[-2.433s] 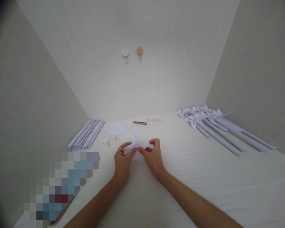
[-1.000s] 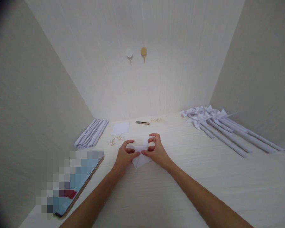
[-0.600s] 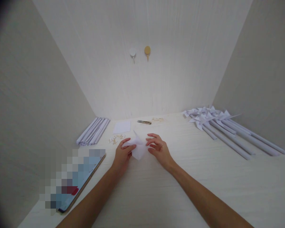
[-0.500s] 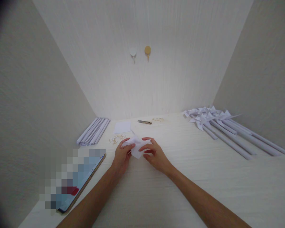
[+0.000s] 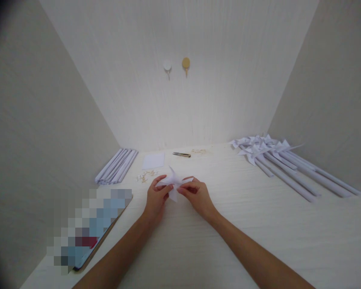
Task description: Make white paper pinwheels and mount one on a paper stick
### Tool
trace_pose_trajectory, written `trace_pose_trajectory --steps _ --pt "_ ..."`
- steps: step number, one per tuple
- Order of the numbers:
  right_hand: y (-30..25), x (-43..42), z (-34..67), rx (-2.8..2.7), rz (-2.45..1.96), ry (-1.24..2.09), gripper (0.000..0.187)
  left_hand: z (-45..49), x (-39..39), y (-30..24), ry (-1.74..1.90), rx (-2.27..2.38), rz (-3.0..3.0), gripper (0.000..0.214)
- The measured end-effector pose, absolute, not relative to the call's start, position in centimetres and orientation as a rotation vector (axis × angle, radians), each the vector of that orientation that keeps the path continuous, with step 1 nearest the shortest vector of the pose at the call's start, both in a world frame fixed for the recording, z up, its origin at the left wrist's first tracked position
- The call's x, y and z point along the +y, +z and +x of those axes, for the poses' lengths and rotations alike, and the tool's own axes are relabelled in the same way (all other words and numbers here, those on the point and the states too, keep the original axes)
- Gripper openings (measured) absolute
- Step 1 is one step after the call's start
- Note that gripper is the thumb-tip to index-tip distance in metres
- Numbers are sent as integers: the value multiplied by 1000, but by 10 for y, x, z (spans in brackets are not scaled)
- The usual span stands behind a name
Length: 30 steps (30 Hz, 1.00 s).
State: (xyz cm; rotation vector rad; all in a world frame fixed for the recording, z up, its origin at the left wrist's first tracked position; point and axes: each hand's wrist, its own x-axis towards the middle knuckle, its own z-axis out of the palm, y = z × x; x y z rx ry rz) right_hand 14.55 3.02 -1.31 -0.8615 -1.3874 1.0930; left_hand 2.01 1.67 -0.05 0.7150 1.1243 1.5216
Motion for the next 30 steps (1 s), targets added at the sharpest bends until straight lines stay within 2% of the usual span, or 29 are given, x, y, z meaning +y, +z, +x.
trace_pose_trajectory --steps 10,30 --pt "-11 30 147 -1403 -1019 1065 20 26 13 -1 1483 1225 833 51" --pt "-11 30 147 -1440 -1075 989 29 27 12 0 1472 1281 832 53"
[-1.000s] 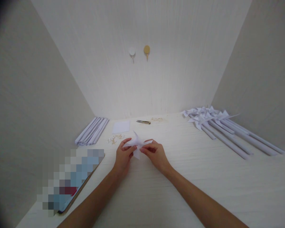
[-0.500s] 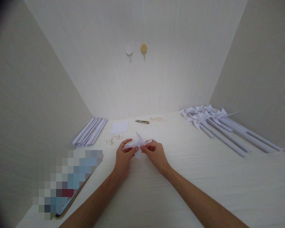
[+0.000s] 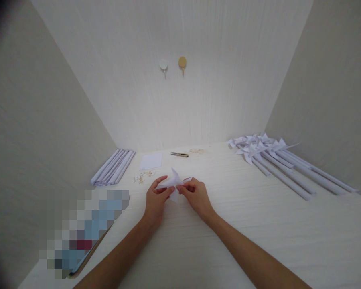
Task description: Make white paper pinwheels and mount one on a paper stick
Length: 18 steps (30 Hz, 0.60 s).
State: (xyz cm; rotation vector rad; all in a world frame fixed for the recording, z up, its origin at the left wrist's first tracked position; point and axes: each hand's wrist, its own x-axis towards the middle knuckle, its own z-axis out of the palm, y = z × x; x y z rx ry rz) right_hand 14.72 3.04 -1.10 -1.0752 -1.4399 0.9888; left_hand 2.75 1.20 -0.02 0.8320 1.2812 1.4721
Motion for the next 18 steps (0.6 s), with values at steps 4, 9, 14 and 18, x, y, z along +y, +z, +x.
trace_pose_trajectory --steps 4,9,14,18 --pt "-11 31 147 -1447 -1096 984 30 28 12 0 1478 1272 827 56" --pt "-12 31 147 -1442 -1089 977 28 29 11 0 1490 1255 829 56" --pt "-14 31 147 -1464 -1106 942 24 29 11 0 1490 1254 822 55" --pt "-15 32 147 -1479 -1103 937 23 29 11 1 1474 1251 850 56"
